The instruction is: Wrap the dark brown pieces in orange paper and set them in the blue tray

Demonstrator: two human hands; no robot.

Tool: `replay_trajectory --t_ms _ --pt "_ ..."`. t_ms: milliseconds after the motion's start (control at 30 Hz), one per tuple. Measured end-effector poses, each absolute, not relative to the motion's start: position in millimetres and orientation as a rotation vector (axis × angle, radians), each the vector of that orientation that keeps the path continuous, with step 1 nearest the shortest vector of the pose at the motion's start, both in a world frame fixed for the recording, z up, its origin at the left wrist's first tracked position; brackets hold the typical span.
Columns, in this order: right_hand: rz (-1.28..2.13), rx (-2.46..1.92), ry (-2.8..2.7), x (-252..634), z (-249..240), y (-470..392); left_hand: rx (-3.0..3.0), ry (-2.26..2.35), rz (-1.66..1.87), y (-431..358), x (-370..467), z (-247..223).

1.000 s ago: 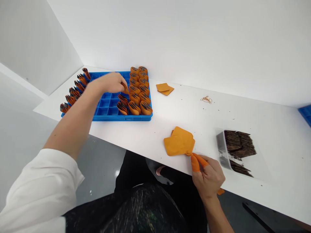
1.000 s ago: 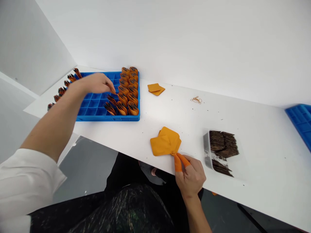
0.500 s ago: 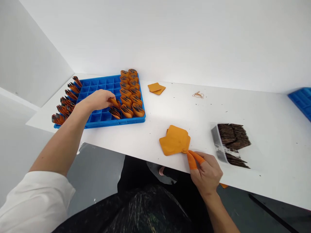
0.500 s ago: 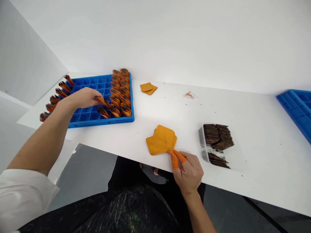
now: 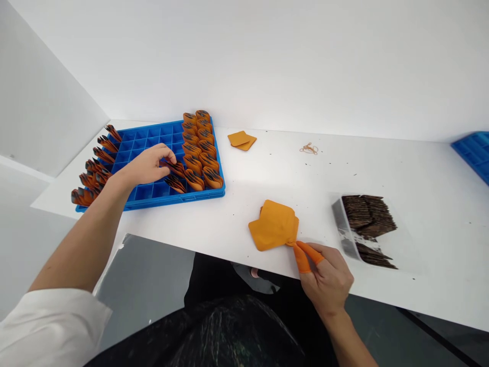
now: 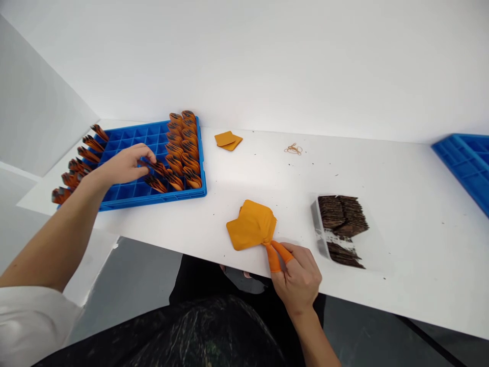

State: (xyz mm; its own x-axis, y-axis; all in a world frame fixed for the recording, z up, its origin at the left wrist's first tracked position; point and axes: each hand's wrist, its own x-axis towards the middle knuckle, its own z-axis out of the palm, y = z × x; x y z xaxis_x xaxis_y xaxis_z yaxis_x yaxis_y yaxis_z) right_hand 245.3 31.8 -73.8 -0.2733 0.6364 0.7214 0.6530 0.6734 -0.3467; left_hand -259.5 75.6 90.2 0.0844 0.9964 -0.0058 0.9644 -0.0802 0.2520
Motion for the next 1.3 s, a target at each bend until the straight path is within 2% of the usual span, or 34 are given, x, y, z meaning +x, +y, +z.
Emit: replay_trajectory --t_ms 233,400,633,800,1000,1200,1300 --pt "-0.034 -0.983 -1.993 245 -72 33 1.979 1.963 0.632 66 -257 84" --pt "-0.026 -0.973 -1.995 245 -72 33 1.441 2.166 1.037 58 -257 67" --pt "-0.047 -0.954 -2.003 244 -70 34 1.205 2.156 1.017 59 -254 54" --pt "-0.045 -0.96 -1.998 246 -71 33 1.43 2.263 0.862 64 -258 49" --pt "-0.046 -0.958 -1.998 245 -71 33 1.396 2.272 0.988 73 -265 32" --pt "-0.057 -0.97 -1.999 246 -73 33 1.722 2.282 1.076 69 -271 63" --pt "-0.06 -0.977 -1.991 246 -74 33 1.856 2.194 0.871 57 -261 68"
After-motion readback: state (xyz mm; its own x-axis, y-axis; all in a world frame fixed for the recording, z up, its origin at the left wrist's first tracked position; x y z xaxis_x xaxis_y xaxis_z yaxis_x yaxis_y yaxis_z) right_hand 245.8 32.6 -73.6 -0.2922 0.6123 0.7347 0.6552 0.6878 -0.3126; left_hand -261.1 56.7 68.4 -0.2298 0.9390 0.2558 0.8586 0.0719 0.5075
